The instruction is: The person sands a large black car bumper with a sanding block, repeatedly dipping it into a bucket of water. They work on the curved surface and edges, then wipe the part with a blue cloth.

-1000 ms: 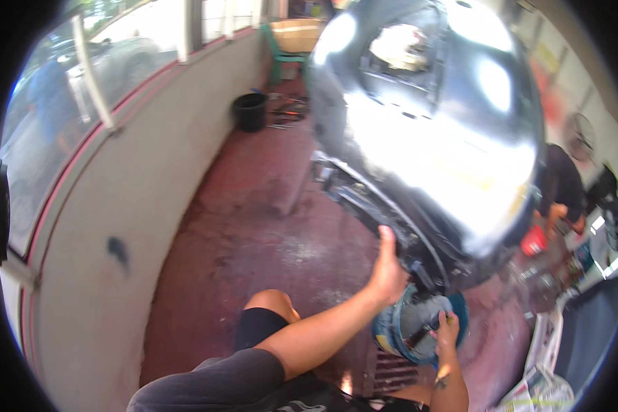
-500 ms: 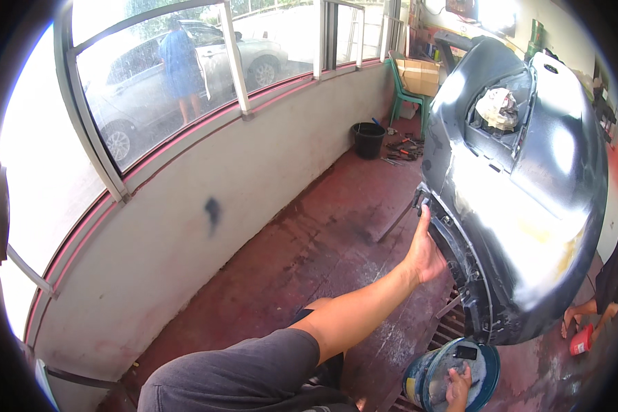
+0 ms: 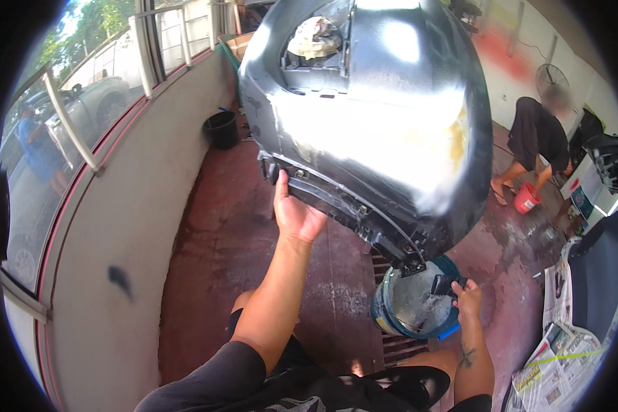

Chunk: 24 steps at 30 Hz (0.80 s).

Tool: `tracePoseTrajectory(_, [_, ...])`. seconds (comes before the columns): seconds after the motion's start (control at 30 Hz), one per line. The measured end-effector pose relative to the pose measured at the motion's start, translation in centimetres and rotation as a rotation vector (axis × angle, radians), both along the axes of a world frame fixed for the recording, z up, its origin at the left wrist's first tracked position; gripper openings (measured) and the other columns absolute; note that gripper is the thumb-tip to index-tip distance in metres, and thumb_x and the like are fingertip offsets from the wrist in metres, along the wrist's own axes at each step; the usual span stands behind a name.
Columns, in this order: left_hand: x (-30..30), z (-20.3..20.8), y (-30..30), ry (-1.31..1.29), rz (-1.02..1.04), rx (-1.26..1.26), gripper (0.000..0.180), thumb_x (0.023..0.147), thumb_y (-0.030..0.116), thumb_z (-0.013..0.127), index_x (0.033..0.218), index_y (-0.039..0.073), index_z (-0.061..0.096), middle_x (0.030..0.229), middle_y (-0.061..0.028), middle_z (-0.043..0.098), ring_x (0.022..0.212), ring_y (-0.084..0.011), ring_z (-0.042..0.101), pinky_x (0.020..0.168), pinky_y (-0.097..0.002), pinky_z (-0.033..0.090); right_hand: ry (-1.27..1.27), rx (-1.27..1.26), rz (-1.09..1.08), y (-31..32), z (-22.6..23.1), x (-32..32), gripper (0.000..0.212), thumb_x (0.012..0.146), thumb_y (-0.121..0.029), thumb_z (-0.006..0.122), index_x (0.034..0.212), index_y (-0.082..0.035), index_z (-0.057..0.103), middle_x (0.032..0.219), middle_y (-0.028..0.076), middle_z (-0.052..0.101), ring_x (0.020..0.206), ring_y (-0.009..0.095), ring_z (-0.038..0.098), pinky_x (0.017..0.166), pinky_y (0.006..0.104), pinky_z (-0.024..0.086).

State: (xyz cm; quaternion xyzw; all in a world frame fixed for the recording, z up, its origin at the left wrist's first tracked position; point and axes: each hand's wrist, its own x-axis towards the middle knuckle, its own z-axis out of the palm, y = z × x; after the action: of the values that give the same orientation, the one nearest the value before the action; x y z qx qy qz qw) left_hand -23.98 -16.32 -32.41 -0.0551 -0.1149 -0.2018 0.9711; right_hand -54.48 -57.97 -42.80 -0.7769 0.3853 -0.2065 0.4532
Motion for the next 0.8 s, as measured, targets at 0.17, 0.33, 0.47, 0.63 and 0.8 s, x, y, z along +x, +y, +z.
tracePoseTrajectory(0.17, [0.1,-0.6,-0.5,-0.047,-0.087,-0.077,0.048,0.108,0.041,0.053,0.14,0.006,0.062,0.143,-0.0138,0.066,0.135,-0.0356,0.059,0.119,-0.056,0.041,-0.39,0.103,0.113,7.3,16.6,2.7,0.013,0.091,0.005,0.06,0.096,-0.008,0.058,0.09,0.002,0.062,0.07,0.01,0.062,0.059,0.0294,0.061])
tracePoseTrajectory(0.33, [0.0,-0.5,0.7,-0.09,-0.108,-0.113,0.049,0.107,0.04,0.053,0.14,0.005,0.061,0.143,-0.0155,0.065,0.136,-0.0362,0.058,0.122,-0.0557,0.037,-0.664,-0.597,0.492,20.5,29.6,10.4,0.067,0.085,0.014,0.036,0.145,-0.003,0.059,0.156,0.021,0.055,0.148,0.033,0.051,0.112,0.0454,0.053])
tracePoseTrajectory(0.47, [-0.2,0.3,0.9,-0.057,-0.079,-0.116,0.047,0.108,0.039,0.052,0.138,0.004,0.062,0.143,-0.0153,0.066,0.135,-0.0351,0.058,0.121,-0.0549,0.039,-0.306,-1.91,0.703,28.7,32.0,16.2,0.049,0.093,-0.002,0.054,0.141,-0.007,0.066,0.158,0.012,0.056,0.148,0.035,0.052,0.119,0.0565,0.042])
tracePoseTrajectory(0.63, [-0.3,0.3,0.8,-0.048,-0.072,-0.114,0.042,0.108,0.038,0.054,0.131,0.005,0.065,0.135,-0.0134,0.069,0.13,-0.0336,0.061,0.119,-0.054,0.041,-0.005,-2.144,0.821,22.9,25.6,16.6,0.052,0.099,-0.025,0.056,0.15,-0.019,0.062,0.164,0.0,0.051,0.156,0.025,0.041,0.127,0.0614,0.023])
tracePoseTrajectory(0.8, [-0.1,-0.4,0.0,-0.035,-0.124,-0.204,0.048,0.11,0.042,0.046,0.133,0.003,0.063,0.131,-0.0152,0.07,0.124,-0.0343,0.065,0.112,-0.0536,0.047,0.114,-2.169,0.796,17.8,23.7,13.6,0.06,0.1,-0.035,0.057,0.159,-0.023,0.054,0.17,-0.004,0.044,0.161,0.021,0.031,0.13,0.0643,0.009])
